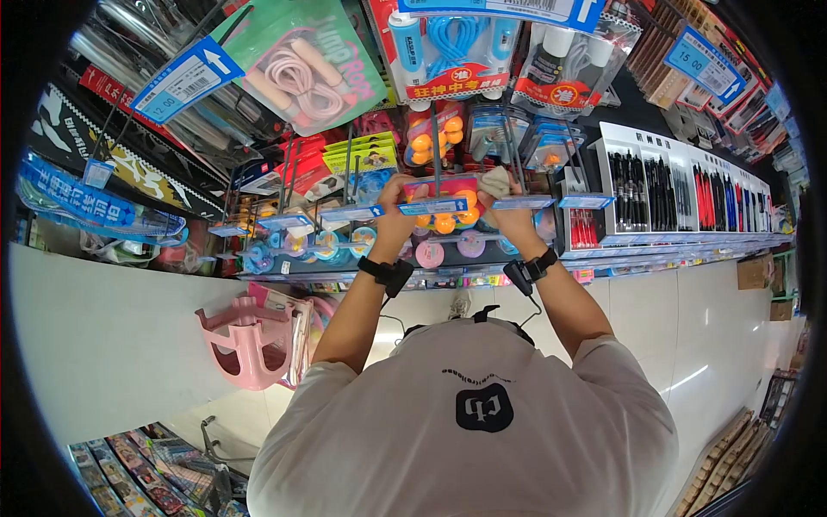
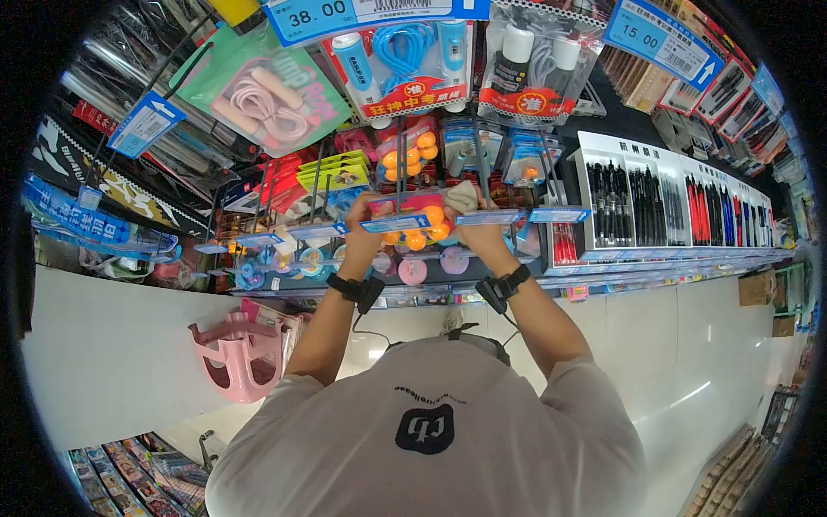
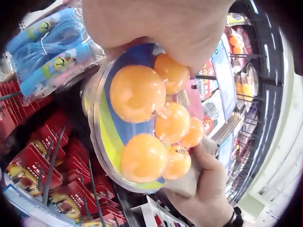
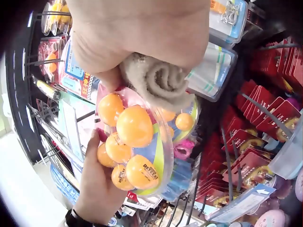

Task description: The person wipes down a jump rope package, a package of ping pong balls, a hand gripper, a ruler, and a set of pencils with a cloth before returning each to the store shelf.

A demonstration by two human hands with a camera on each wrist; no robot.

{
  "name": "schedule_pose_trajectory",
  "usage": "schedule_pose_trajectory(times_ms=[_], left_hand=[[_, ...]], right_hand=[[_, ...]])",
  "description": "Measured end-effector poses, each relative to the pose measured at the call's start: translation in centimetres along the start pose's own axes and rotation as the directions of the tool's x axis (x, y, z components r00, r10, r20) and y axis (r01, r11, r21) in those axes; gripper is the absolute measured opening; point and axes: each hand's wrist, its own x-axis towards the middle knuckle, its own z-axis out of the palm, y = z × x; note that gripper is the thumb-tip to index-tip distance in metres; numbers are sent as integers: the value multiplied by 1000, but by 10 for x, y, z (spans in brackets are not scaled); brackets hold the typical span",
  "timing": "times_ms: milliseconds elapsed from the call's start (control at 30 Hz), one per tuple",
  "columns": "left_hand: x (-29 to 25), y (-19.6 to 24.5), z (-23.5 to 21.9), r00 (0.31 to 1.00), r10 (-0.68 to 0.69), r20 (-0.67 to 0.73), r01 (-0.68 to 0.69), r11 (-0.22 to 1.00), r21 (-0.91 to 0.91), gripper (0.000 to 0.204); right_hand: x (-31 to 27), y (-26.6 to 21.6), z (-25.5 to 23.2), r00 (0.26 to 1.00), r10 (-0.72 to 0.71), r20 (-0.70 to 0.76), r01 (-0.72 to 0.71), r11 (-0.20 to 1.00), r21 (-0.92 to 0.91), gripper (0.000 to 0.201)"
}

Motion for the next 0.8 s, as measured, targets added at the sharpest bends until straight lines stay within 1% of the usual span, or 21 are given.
schedule_pose_trajectory(times_ms=[33,100,133,167,200,233,267,300,333,400,433,500,533,567,600,633,667,700,733,767,800], left_hand=[[1,4,1,1000,2,-2,-2,1000,1,15],[2,13,2,995,-98,23,99,994,-42,17],[3,13,1,995,-97,24,98,994,-41,17],[6,12,-1,978,-208,16,208,978,-27,20],[12,11,0,950,-313,8,313,950,-15,24],[17,4,2,952,-306,14,306,952,-14,24],[23,-5,5,969,-244,-44,244,970,3,27],[26,-13,8,978,-180,-103,183,983,23,31],[28,-13,8,979,-176,-103,179,984,22,31],[34,-12,9,970,-209,-126,229,958,174,36],[35,-12,11,971,-202,-127,222,959,174,36],[29,-11,14,978,-93,-189,118,985,128,42],[25,0,13,979,-85,-186,110,985,131,42],[20,18,11,984,-97,-153,121,980,157,46],[17,29,10,987,-108,-119,129,974,184,49],[17,26,10,986,-95,-137,131,952,278,48],[16,24,7,987,-88,-134,123,952,281,48],[14,22,3,960,-261,-102,280,884,375,47],[14,27,1,900,-427,-87,416,779,469,47],[10,11,5,923,-358,-142,384,847,366,53],[8,-3,2,925,-355,-137,380,846,373,53]], right_hand=[[1,-3,-1,1000,-2,1,2,1000,1,45],[2,-10,-3,986,167,14,-166,965,204,46],[2,-6,-1,986,167,13,-166,965,205,46],[5,0,0,997,72,40,-74,996,39,47],[9,5,1,997,-18,79,28,992,-126,47],[14,2,2,997,-21,70,29,991,-127,47],[21,-7,4,991,122,53,-131,966,223,50],[28,-15,6,962,256,90,-263,797,543,54],[33,-24,6,963,253,88,-259,799,543,54],[44,-40,7,930,357,-84,-334,919,209,48],[48,-43,15,909,387,-151,-344,905,250,53],[58,-49,19,900,403,-167,-351,896,272,55],[63,-55,18,888,424,-177,-365,885,291,57],[64,-47,21,889,420,-183,-358,886,295,57],[66,-32,26,903,391,-181,-327,896,301,64],[70,-32,27,915,361,-180,-297,905,306,71],[72,-31,28,915,358,-185,-291,905,309,71],[71,-31,31,907,366,-210,-299,908,292,70],[72,-34,32,897,374,-237,-307,911,276,68],[73,-34,33,895,375,-241,-306,909,282,68],[73,-35,33,898,367,-244,-297,913,281,68]])
